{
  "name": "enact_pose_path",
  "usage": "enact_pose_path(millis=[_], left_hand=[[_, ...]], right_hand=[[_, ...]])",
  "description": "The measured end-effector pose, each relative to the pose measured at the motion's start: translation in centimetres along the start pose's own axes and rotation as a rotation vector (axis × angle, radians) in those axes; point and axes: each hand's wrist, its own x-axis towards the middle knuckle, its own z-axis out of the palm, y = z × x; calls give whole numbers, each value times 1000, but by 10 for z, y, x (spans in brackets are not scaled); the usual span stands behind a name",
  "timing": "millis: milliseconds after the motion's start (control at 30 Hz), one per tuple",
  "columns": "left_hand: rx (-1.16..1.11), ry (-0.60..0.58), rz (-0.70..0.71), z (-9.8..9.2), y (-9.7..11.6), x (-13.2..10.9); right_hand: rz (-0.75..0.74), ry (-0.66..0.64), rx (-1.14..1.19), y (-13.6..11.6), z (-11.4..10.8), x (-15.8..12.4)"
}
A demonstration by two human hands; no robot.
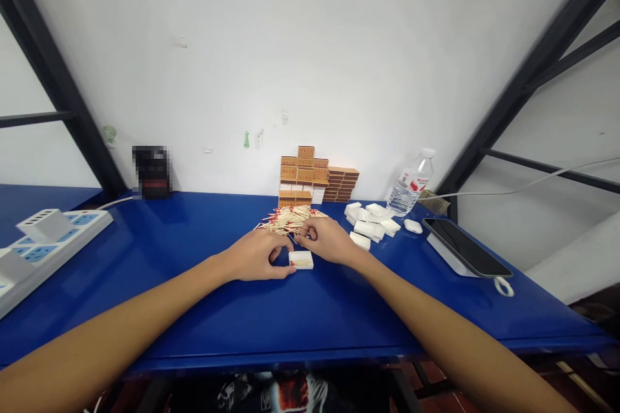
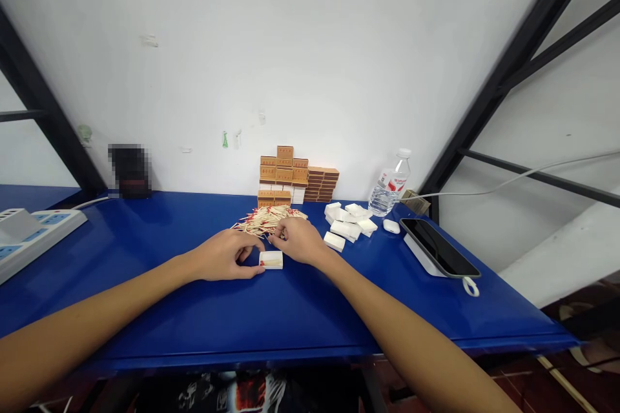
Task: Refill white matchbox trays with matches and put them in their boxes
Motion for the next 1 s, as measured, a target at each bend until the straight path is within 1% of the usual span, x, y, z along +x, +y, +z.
enact_pose_path(millis=[133,333,433,500,600,767,933,1000], left_hand=[[4,0,14,0,1,0],[13,-9,-3,-2,1,0],[19,-6,-3,-2,2,0],[17,-5,-3,-2,2,0],[9,-3,2,-3,2,0],[-6,6,26,-3,4,-1],[-4,9,31,-3,5,-1],[-10,9,28,-2,5,-1]], right_hand=[[37,-95,-38,-1,0,-1],[8,-236,-95,6,-20,-9],[-12,-319,-93,9,-30,-13],[-17,-352,-81,11,-34,-14],[-40,-351,-72,13,-36,-15],[-127,-271,-39,13,-33,-13],[-107,-362,15,7,-31,-13],[-103,-380,27,7,-30,-13]])
